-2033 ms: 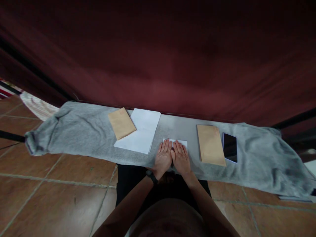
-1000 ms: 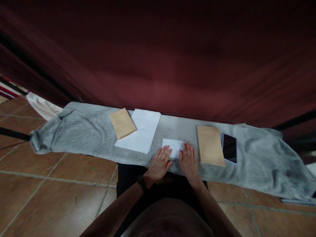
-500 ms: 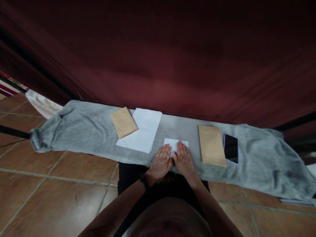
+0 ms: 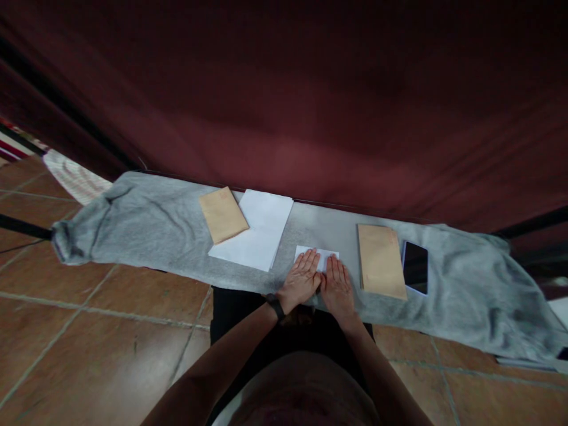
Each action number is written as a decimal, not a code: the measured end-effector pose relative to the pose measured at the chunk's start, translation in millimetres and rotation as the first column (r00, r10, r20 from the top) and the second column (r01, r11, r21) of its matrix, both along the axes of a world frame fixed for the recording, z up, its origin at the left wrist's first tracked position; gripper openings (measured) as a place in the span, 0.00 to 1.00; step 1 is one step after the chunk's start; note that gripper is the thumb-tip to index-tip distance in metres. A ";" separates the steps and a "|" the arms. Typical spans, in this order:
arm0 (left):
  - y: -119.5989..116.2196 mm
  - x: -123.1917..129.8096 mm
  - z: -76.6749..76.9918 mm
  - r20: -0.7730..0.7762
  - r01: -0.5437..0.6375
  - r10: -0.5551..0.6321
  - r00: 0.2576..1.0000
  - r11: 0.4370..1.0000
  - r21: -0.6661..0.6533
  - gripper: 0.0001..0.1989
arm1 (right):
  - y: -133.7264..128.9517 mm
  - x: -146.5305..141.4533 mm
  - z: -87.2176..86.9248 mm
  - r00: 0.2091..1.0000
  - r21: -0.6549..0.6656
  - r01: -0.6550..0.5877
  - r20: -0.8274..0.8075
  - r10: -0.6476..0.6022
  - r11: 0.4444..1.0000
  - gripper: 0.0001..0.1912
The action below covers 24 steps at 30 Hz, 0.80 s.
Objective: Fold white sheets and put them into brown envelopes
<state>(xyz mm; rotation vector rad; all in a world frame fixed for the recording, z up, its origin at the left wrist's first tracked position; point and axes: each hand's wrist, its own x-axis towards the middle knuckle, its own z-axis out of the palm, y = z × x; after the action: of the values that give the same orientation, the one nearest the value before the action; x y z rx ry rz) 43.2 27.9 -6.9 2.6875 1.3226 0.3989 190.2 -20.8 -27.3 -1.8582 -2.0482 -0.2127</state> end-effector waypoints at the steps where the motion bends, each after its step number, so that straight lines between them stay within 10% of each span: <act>1: 2.0 -0.3 0.8 -0.005 -0.020 0.020 1.000 1.000 -0.003 0.29 | -1.4 0.5 0.4 1.000 0.010 0.006 0.002 -0.006 1.000 0.31; 18: 11.3 -18.0 3.2 -0.081 -0.194 0.195 0.977 0.981 0.022 0.32 | -17.4 10.8 5.2 0.990 0.048 0.079 -0.124 -0.073 0.996 0.31; 24: 14.3 -15.5 1.4 -0.003 -0.075 0.075 0.997 0.997 0.026 0.27 | 20.4 -36.6 42.4 0.895 -0.013 -0.281 -0.363 0.258 0.960 0.27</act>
<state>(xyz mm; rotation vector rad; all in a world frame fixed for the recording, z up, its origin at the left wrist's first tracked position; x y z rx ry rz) 27.7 42.2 -5.6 2.6664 1.4331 0.4223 153.7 -0.4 15.1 -1.4873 -2.0363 0.2536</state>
